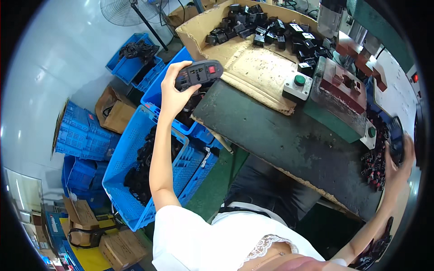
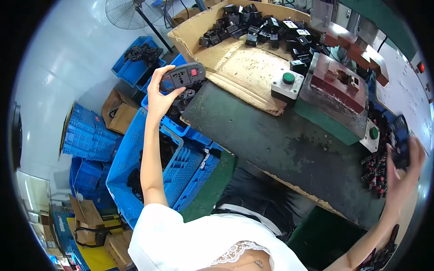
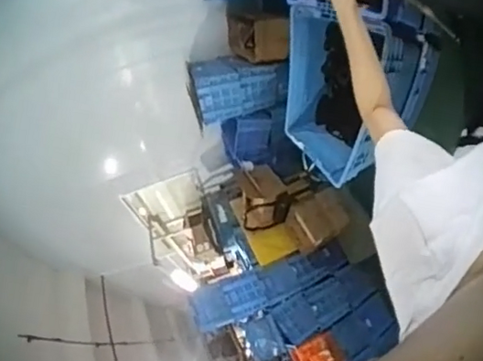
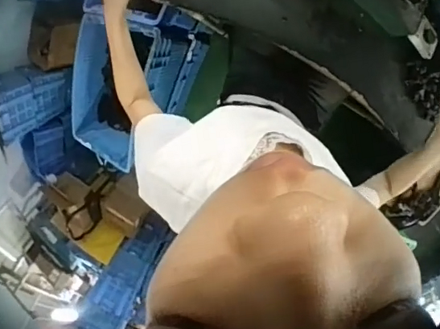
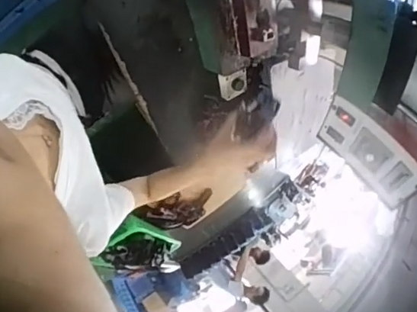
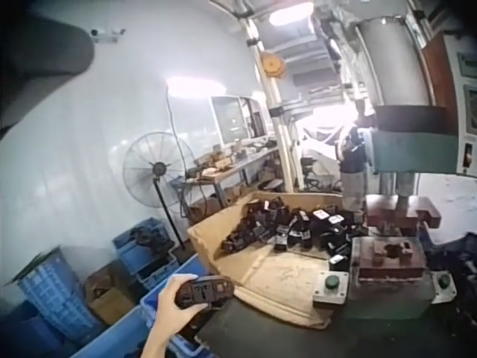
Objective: Assembling small components by placing them into a press machine and activating the cycle.
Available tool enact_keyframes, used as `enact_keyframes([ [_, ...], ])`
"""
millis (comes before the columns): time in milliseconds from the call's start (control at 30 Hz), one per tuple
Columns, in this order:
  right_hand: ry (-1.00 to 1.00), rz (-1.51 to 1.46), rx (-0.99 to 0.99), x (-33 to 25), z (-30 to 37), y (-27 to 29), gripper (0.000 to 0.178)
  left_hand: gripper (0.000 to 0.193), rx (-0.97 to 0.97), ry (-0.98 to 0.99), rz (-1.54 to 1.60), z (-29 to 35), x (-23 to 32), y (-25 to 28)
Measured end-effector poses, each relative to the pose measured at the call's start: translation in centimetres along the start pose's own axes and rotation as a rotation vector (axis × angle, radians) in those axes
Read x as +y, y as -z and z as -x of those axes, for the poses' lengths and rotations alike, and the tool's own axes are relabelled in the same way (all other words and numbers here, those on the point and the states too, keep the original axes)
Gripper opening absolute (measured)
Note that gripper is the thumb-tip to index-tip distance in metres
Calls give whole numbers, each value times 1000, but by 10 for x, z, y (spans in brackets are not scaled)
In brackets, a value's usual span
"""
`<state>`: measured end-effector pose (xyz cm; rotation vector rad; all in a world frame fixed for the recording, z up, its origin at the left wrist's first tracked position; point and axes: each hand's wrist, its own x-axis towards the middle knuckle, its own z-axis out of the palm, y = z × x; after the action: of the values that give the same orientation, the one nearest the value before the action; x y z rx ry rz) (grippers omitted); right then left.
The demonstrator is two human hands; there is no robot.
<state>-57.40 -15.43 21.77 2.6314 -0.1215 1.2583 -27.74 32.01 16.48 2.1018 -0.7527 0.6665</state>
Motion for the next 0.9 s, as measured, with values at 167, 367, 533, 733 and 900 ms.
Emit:
enact_keyframes([
  [167,346,-327,-8,-72,-43,-66,41,56,83,69,-186,16,-41,17],
  [367,197,-484,-48,-76,-74,-118,36,73,170,174,-601,39,-130,24],
  [533,101,-545,-175,-51,-78,-130,41,10,401,-222,-334,1,-59,-1],
  [733,60,-559,-533,-39,-88,-131,50,13,311,-437,6,-88,17,-75],
  [900,-22,-531,-752,-19,-101,-130,57,61,-418,-417,-366,-149,-48,-165],
])
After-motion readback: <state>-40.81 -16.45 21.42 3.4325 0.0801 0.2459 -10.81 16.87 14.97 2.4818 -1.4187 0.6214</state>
